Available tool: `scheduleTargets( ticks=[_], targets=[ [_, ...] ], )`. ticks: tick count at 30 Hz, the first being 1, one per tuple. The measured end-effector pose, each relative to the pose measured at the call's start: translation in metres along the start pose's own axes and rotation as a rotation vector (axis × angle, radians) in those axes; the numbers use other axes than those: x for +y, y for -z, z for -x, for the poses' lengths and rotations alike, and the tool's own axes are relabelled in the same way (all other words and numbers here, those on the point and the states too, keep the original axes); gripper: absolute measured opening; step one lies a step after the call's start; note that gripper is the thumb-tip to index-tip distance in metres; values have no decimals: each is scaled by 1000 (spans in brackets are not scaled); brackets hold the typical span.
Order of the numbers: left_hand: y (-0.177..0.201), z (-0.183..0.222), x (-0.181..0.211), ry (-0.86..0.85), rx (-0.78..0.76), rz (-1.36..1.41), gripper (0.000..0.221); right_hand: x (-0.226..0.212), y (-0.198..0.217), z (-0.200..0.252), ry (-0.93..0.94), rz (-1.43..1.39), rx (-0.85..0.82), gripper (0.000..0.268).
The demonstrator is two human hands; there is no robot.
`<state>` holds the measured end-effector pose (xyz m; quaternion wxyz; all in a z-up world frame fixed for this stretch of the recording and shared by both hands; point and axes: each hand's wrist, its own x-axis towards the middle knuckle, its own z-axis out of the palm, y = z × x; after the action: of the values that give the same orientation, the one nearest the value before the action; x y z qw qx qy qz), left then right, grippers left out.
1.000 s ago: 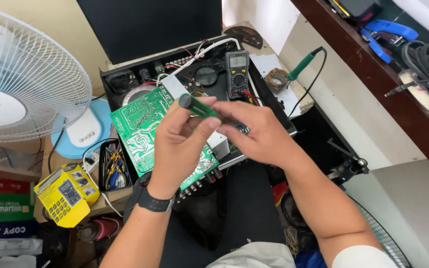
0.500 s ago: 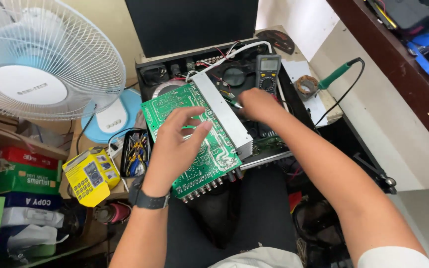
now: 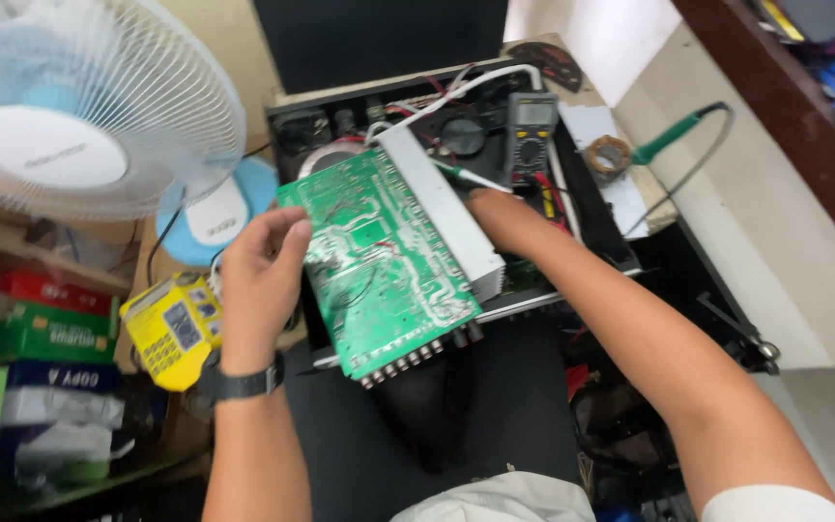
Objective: Testing voltage levels and inspecting components on a circuit board within an amplifier chassis using a multimeter and other repair tools.
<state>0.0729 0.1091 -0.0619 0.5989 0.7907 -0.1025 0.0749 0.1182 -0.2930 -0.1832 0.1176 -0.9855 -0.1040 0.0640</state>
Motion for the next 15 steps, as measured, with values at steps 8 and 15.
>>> scheduleTargets(
  ticks=[8,15],
  targets=[
    [-4,-5,-54,-3,136,-5,27,-1,67,34,-165,-37,113,29],
    [-20,-27,-101,77,171,-25,46,-123,157,71,-87,-617,463,4]
  ],
)
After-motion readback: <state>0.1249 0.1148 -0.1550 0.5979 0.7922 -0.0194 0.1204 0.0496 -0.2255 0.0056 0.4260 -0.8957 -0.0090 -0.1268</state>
